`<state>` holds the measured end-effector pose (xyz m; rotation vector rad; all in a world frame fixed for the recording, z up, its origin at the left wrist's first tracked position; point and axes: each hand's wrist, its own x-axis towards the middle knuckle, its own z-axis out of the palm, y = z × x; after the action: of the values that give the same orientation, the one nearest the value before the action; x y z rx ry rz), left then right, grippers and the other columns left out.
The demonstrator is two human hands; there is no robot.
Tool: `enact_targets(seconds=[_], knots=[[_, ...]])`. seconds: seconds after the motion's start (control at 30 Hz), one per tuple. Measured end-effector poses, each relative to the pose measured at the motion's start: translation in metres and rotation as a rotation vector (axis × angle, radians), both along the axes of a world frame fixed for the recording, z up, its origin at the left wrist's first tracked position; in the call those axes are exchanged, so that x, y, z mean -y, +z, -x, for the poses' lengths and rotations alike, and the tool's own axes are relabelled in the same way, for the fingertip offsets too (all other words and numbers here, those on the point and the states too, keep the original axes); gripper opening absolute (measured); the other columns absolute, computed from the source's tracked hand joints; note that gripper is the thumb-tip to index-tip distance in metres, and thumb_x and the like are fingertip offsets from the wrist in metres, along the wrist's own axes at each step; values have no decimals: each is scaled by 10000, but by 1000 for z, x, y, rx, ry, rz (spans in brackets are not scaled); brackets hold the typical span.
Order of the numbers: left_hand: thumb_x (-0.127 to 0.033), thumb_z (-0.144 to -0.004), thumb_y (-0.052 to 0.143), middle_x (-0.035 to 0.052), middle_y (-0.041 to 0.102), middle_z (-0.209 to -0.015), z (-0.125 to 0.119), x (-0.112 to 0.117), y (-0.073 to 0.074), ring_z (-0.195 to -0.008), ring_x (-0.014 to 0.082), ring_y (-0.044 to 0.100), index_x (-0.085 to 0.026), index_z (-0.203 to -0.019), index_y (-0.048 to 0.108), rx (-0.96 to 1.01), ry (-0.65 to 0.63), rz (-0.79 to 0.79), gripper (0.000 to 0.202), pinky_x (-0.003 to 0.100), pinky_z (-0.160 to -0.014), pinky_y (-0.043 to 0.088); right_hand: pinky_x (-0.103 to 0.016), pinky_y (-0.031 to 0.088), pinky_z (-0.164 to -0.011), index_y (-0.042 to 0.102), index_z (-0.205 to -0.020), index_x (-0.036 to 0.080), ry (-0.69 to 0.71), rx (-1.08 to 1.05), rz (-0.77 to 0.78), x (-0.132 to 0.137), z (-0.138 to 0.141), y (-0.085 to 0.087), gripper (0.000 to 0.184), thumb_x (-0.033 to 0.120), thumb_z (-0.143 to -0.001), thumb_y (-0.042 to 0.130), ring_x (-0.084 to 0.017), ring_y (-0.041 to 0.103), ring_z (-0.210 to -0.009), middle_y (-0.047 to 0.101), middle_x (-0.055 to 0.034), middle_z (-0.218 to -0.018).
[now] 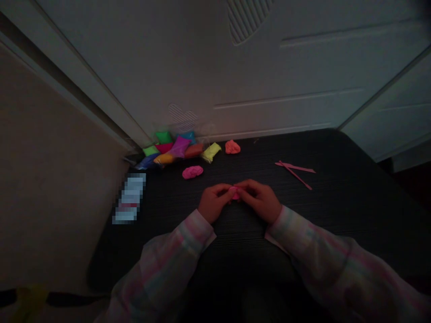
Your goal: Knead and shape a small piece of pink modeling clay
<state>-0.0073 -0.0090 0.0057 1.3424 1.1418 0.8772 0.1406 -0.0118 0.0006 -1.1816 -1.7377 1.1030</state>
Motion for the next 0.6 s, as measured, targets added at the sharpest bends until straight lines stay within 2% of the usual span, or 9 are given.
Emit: enact_targets(seconds=[0.2,0.33,0.43,0.6], knots=[[-279,-689,526,-22,544,-575,2,-1,-2,-517,81,463,-149,-695,609,1,0,-7,154,199,-527,374,-242,431,-619,569,-883,185,11,36,-54,0,0,0,184,254,-749,463,-124,559,-700,618,-17,-792],[-276,-691,525,-24,558,-609,1,-1,-3,-516,76,471,-154,-764,607,59,40,25,165,200,-529,384,-242,437,-607,498,-969,189,-35,-35,-11,-1,1,-3,242,258,-738,481,-119,560,-667,606,-11,-759],[-265,-682,537,-30,559,-601,1,-2,-4,-506,73,474,-155,-773,605,77,78,34,159,199,-526,388,-240,439,-580,481,-909,186,-74,-85,17,-1,1,-4,203,277,-729,498,-117,560,-625,591,-1,-696],[-255,-672,551,-29,571,-628,0,-1,-4,-507,66,480,-158,-744,608,75,73,12,134,194,-526,392,-238,440,-602,525,-816,178,-84,-39,-24,0,2,-2,125,265,-731,496,-122,564,-664,596,-13,-723]])
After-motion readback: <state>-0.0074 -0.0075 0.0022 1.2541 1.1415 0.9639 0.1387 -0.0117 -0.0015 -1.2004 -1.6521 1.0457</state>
